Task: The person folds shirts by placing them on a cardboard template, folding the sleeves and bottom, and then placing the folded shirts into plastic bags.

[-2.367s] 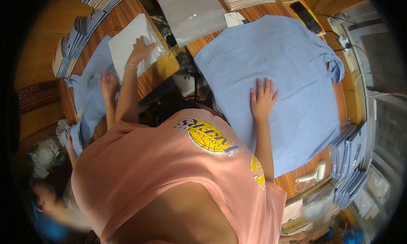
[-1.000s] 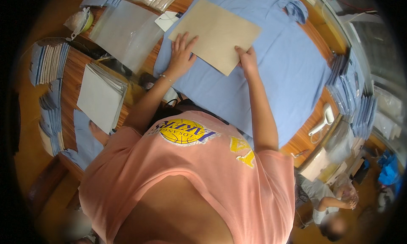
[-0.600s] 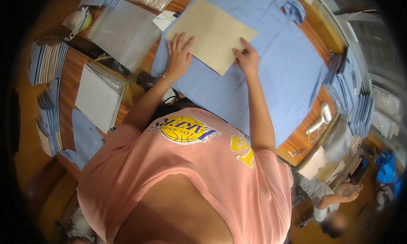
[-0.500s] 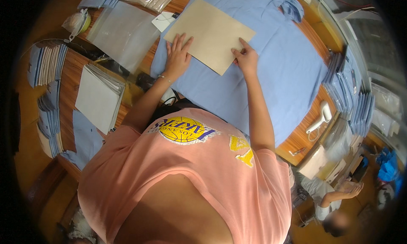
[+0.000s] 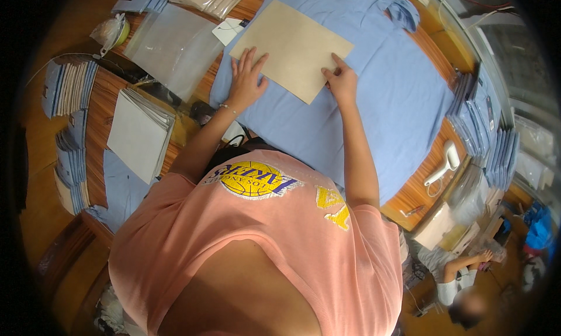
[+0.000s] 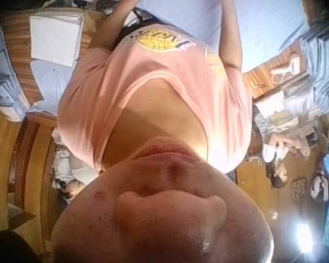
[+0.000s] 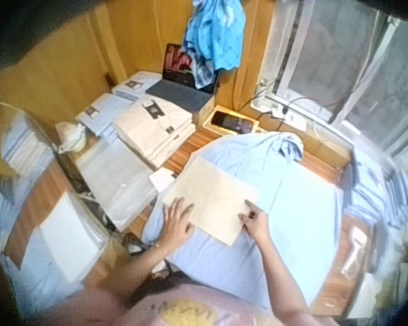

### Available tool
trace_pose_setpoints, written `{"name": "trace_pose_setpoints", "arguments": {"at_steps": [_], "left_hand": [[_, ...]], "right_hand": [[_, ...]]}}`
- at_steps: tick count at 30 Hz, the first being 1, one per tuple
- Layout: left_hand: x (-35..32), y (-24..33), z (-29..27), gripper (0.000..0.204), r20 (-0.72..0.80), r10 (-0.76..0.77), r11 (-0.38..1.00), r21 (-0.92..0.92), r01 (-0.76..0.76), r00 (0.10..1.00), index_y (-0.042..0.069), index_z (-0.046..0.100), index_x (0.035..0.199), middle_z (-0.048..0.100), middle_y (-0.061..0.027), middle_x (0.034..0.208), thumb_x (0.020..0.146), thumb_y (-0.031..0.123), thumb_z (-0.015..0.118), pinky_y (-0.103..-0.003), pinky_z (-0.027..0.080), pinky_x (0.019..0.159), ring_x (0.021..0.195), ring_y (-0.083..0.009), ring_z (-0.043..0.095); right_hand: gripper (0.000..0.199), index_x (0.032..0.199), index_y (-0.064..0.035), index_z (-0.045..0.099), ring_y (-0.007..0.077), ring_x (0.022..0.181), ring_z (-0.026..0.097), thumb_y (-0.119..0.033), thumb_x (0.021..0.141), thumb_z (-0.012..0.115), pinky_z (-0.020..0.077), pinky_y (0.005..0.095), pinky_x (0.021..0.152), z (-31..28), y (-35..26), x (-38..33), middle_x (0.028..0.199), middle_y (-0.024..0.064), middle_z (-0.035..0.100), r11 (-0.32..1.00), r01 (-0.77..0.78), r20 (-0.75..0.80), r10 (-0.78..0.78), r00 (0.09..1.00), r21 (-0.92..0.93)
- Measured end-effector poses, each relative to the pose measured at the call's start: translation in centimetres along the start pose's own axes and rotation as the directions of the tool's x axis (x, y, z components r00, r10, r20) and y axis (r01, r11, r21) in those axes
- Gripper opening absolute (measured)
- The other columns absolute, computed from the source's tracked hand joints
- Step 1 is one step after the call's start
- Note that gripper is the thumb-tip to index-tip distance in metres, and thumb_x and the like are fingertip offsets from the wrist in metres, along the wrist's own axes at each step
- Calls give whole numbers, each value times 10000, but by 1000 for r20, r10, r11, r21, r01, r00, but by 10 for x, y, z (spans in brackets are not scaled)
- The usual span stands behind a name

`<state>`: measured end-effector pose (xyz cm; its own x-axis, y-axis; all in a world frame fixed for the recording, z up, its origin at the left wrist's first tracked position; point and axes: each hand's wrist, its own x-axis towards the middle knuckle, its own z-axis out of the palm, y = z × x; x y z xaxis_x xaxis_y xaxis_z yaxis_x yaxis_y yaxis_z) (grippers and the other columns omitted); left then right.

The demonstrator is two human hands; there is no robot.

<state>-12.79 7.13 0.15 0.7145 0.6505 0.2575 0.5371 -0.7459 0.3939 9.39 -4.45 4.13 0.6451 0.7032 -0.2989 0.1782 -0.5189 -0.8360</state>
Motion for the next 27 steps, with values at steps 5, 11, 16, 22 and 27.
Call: {"name": "trace_pose_setpoints", "arguments": {"at_steps": [5, 11, 16, 22, 27], "left_hand": [[0, 2, -1, 589, -17, -4, 999, -33, 3, 1000, 91, 422, 1279, 299, -198, 1364, 735, 227, 600, -636, 147, 1015, 1299, -369, 237], [0, 2, 0, 575, -31, -10, 1000, -30, 9, 999, 69, 423, 1262, 299, -198, 1362, 749, 253, 609, -637, 145, 1015, 1299, -368, 230], [0, 3, 0, 541, -54, -9, 1000, -19, 8, 998, 50, 443, 1232, 320, -190, 1345, 763, 261, 608, -622, 159, 1019, 1291, -369, 240], [-1, 3, 1, 518, -61, -3, 1000, 5, 3, 998, 42, 452, 1220, 354, -181, 1309, 775, 259, 603, -603, 183, 1021, 1277, -365, 259], [0, 6, 0, 506, -65, 4, 1000, 18, -3, 998, 40, 465, 1212, 365, -179, 1293, 778, 261, 605, -597, 199, 1015, 1258, -369, 275]], "right_hand": [[508, 1234, -26, 530, 94, 444, 475, -85, 750, 670, 412, 262, 457, -1, 5, 0, 548, 22, 491, 998, 40, 6, -40, 999, -54], [497, 1225, -34, 541, 104, 455, 484, -106, 750, 670, 420, 269, 482, -2, 3, -2, 553, 30, 499, 990, 53, -1, -53, 999, -127], [504, 1213, -50, 556, 139, 484, 503, -142, 733, 683, 436, 288, 527, -2, 4, 0, 574, 47, 514, 982, 53, 3, -53, 999, -184], [505, 1199, -54, 567, 153, 546, 515, -154, 720, 693, 440, 295, 565, 0, 12, 1, 627, 61, 545, 980, 72, -7, -75, 997, -183], [509, 1202, -55, 565, 154, 550, 492, -160, 721, 695, 432, 293, 563, 0, 14, 1, 630, 55, 538, 986, 80, -6, -82, 997, -147]]}}
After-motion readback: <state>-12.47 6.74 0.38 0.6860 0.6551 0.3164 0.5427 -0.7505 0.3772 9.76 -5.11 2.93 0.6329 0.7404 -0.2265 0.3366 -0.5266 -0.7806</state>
